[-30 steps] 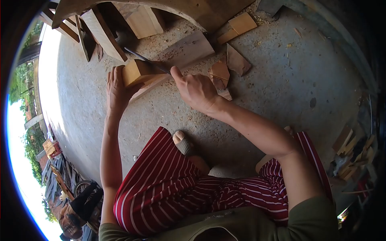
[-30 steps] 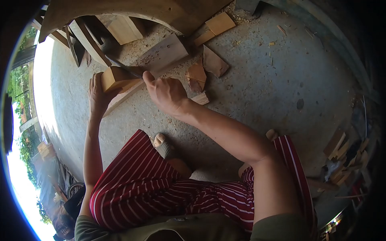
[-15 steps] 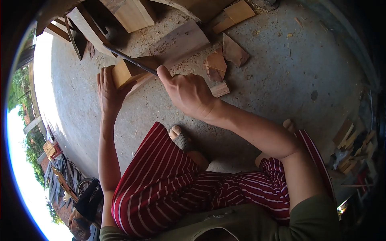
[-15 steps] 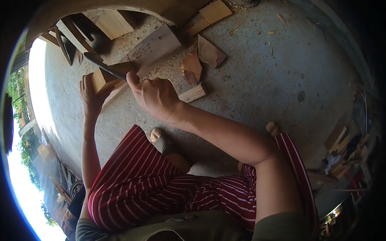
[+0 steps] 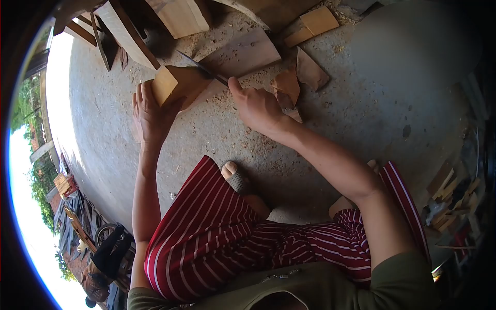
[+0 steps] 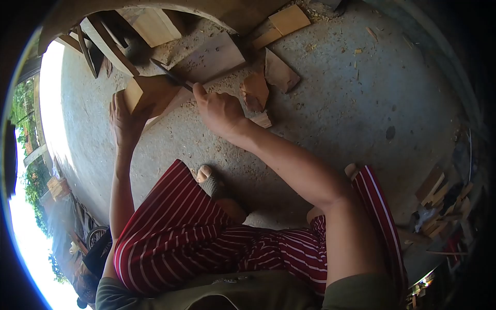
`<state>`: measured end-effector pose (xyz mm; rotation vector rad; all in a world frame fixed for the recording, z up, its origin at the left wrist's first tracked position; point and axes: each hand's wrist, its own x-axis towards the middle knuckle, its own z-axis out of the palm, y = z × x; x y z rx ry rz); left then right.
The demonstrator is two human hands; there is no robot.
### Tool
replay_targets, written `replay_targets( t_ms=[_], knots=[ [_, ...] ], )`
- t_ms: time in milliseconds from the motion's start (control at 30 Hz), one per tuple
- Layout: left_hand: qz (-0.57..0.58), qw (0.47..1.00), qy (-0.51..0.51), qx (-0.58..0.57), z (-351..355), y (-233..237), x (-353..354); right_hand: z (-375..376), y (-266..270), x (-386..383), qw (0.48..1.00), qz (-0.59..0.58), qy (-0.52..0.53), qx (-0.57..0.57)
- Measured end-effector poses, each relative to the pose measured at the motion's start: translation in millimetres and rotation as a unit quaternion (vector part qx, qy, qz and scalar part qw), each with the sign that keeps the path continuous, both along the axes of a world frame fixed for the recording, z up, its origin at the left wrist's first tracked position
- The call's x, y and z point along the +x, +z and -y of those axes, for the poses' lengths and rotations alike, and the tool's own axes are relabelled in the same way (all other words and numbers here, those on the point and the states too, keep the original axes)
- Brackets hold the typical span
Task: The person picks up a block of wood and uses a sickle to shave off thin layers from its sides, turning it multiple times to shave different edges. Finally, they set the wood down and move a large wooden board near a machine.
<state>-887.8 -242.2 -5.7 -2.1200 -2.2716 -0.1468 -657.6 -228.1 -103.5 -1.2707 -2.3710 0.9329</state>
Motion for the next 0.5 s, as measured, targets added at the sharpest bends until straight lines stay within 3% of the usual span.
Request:
replay_targets(
  t_ms=[133,200,300,367,500],
  knots=[
    [0.007,1.0,-0.014,0.018,-3.1,-6.2,-1.5,-4.5,24.2,1.8,0.998,-0.02,0.025,-0.056],
    [0.031,0.999,-0.014,0.008,0.8,-6.0,-5.4,-5.4,48.2,6.3,0.997,-0.063,0.036,-0.02],
    [-0.001,1.0,-0.022,0.002,0.8,-2.4,-4.1,-7.9,44.2,6.7,0.999,-0.008,0.039,-0.034],
    [0.003,1.0,-0.023,0.009,1.0,-4.1,-5.9,-8.1,13.4,4.6,0.999,-0.008,0.035,-0.034],
    [0.015,1.0,-0.016,0.003,0.5,-4.4,-4.6,-10.6,30.3,6.5,0.998,-0.045,0.034,-0.027]
  ],
)
